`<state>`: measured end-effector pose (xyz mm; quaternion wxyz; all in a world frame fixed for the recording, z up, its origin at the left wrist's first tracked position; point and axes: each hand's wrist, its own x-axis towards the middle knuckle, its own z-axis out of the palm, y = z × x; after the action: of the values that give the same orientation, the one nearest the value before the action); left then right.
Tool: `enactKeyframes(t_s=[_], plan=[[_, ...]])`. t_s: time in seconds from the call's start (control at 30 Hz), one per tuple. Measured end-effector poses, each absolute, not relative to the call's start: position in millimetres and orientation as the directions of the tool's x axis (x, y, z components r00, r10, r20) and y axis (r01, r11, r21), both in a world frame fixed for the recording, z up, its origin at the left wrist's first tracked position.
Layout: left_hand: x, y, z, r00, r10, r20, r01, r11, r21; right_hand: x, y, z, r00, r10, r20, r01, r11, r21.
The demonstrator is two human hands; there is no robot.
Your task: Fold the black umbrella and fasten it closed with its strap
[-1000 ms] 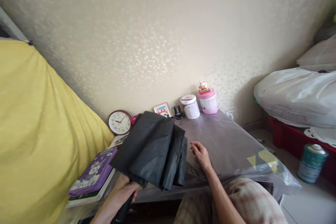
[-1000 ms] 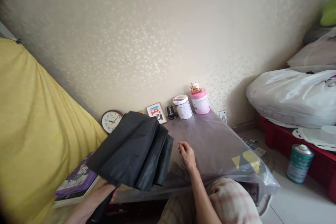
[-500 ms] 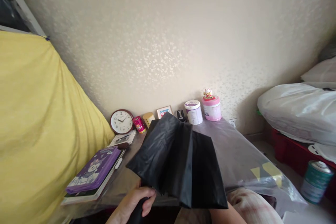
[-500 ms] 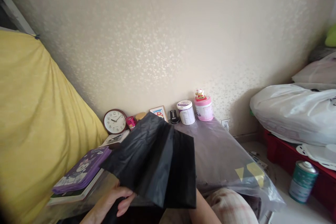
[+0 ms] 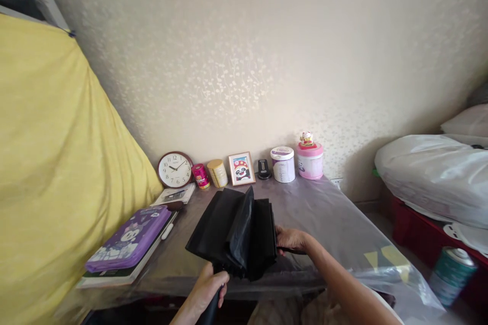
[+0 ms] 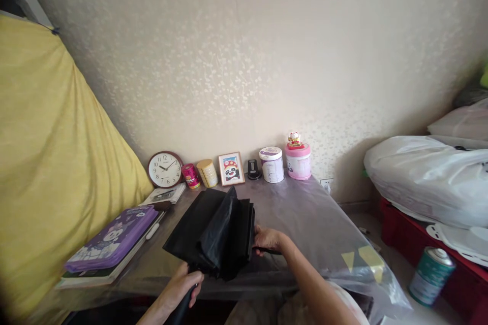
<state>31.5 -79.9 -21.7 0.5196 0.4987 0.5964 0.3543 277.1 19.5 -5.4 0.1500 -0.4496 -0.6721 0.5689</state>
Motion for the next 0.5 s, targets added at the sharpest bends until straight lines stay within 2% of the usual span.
enactKeyframes(t_s=[0.17, 0.3, 0.5], plan=[[35.5, -73.4, -38.5, -0.042, 0.958, -0.284, 0.329, 0.282, 0.901, 293.7, 17.6, -11.9, -0.53, 0.722, -0.445, 0.593, -0.06, -0.803], [37.4, -74.4, -30.7, -0.034, 0.961, -0.276, 0.404, 0.265, 0.875, 305.0, 18.3, -10.7, -0.553, 0.664, -0.504, 0.641, -0.048, -0.766], [38.6, -80.8, -23.5, -0.008, 0.938, -0.346, 0.487, 0.306, 0.818, 318.7, 21.0, -11.5, -0.453, 0.648, -0.612, 0.747, -0.099, -0.658]])
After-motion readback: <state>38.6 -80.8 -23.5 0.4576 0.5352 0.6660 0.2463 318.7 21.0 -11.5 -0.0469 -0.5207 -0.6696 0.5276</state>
